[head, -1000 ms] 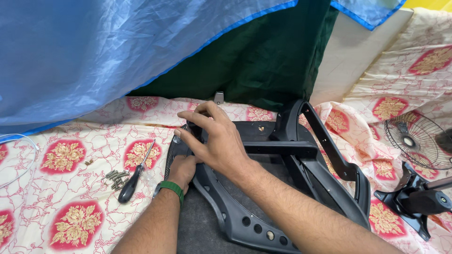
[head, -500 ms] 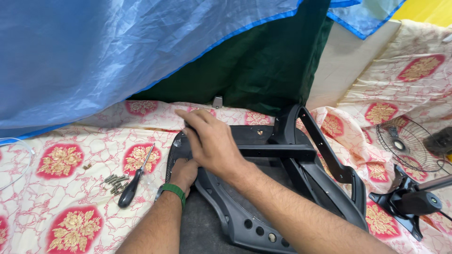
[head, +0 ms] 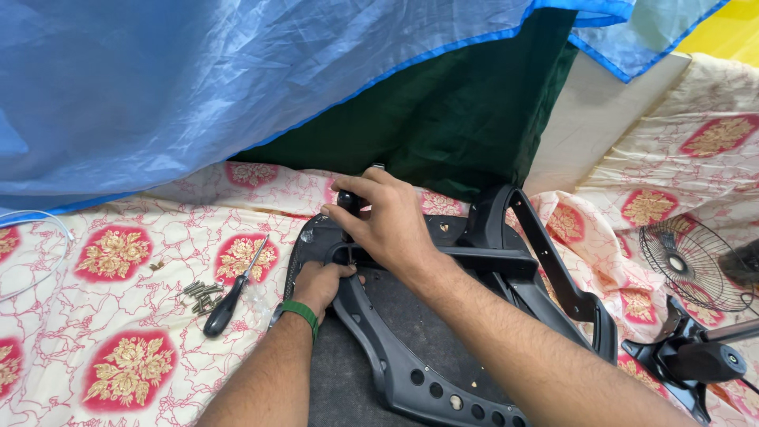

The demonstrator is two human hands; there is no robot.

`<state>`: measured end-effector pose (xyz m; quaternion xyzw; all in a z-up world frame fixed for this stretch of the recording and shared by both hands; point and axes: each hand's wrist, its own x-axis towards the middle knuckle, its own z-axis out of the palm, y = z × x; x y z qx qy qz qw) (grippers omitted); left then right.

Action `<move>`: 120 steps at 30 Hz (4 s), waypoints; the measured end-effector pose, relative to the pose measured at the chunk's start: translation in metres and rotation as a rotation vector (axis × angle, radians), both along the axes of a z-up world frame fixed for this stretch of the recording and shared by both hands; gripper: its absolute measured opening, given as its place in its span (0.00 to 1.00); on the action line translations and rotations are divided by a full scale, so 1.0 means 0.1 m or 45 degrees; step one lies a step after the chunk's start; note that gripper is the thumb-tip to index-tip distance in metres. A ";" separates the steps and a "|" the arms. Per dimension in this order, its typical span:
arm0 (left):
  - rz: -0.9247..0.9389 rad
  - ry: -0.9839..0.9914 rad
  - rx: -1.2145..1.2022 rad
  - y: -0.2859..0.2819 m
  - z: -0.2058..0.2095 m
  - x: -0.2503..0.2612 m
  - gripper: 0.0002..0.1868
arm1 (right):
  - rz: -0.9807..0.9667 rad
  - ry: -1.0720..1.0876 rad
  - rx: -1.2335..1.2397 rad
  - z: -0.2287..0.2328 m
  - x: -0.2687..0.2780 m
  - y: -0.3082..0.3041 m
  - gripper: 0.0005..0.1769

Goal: The person uses a screwdriver to fasten screws into a black plastic chair frame resting on a patterned cloth. They repeatedly align the frame, insert screws, and tighten them while adjusting the frame's position.

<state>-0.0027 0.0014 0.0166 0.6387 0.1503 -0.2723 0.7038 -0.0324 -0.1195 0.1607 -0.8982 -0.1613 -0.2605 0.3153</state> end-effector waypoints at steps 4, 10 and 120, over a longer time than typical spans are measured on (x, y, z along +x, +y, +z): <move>-0.005 -0.026 -0.028 0.02 -0.03 0.01 0.13 | 0.069 0.025 -0.017 0.00 -0.02 0.00 0.20; -0.005 -0.029 -0.043 -0.01 -0.15 0.05 0.15 | 0.250 -0.023 -0.011 -0.08 -0.06 0.02 0.25; -0.048 -0.038 -0.070 -0.02 -0.10 0.01 0.13 | 0.383 0.165 -0.083 0.05 0.29 -0.61 0.21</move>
